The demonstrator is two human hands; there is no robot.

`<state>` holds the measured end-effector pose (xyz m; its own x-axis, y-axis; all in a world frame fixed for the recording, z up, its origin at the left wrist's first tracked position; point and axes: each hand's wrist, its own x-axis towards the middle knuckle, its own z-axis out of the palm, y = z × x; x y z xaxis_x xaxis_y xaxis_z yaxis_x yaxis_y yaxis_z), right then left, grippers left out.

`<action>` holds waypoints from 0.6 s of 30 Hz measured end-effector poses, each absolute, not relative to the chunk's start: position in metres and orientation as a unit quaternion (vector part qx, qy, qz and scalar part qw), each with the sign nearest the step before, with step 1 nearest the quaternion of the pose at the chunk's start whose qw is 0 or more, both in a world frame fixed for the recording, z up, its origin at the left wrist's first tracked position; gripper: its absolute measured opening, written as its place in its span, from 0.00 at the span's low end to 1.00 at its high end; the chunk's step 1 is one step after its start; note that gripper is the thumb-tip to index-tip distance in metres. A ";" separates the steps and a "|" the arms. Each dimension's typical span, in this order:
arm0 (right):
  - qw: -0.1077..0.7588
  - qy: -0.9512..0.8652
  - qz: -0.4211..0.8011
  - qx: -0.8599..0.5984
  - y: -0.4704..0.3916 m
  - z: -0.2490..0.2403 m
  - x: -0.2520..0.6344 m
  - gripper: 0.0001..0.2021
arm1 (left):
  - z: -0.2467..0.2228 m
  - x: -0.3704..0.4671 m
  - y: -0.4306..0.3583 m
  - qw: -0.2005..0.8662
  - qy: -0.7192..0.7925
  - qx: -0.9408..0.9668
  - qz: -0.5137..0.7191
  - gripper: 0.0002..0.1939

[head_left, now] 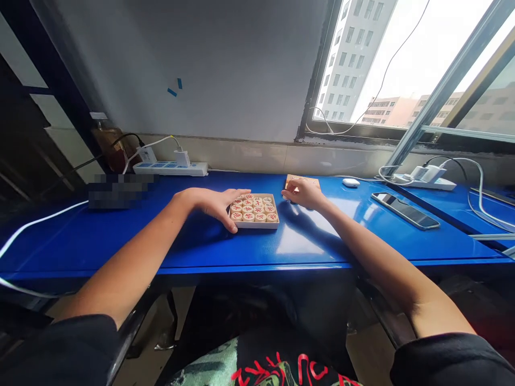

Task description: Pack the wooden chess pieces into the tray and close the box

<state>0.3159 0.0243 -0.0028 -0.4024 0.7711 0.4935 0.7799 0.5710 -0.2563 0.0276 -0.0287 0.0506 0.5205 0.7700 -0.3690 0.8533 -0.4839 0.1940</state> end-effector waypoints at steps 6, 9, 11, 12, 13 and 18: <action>0.296 -0.849 -0.002 -0.439 0.019 -0.002 0.313 0.12 | 0.048 0.036 -0.031 0.150 0.489 0.850 -0.124 0.69; 0.326 -0.863 0.007 -0.386 0.007 0.006 0.310 0.09 | 0.045 0.036 -0.029 0.145 0.485 0.853 -0.124 0.68; 0.332 -0.881 0.035 -0.334 -0.002 0.011 0.305 0.08 | 0.043 0.034 -0.026 0.143 0.484 0.854 -0.128 0.67; 0.324 -0.892 0.051 -0.312 -0.006 0.012 0.303 0.08 | 0.042 0.032 -0.025 0.142 0.484 0.854 -0.129 0.66; 0.312 -0.900 0.063 -0.298 -0.010 0.012 0.299 0.08 | 0.042 0.031 -0.024 0.142 0.485 0.853 -0.130 0.66; 0.256 -0.912 0.068 -0.313 -0.019 0.006 0.284 0.04 | 0.043 0.030 -0.028 0.149 0.482 0.854 -0.124 0.67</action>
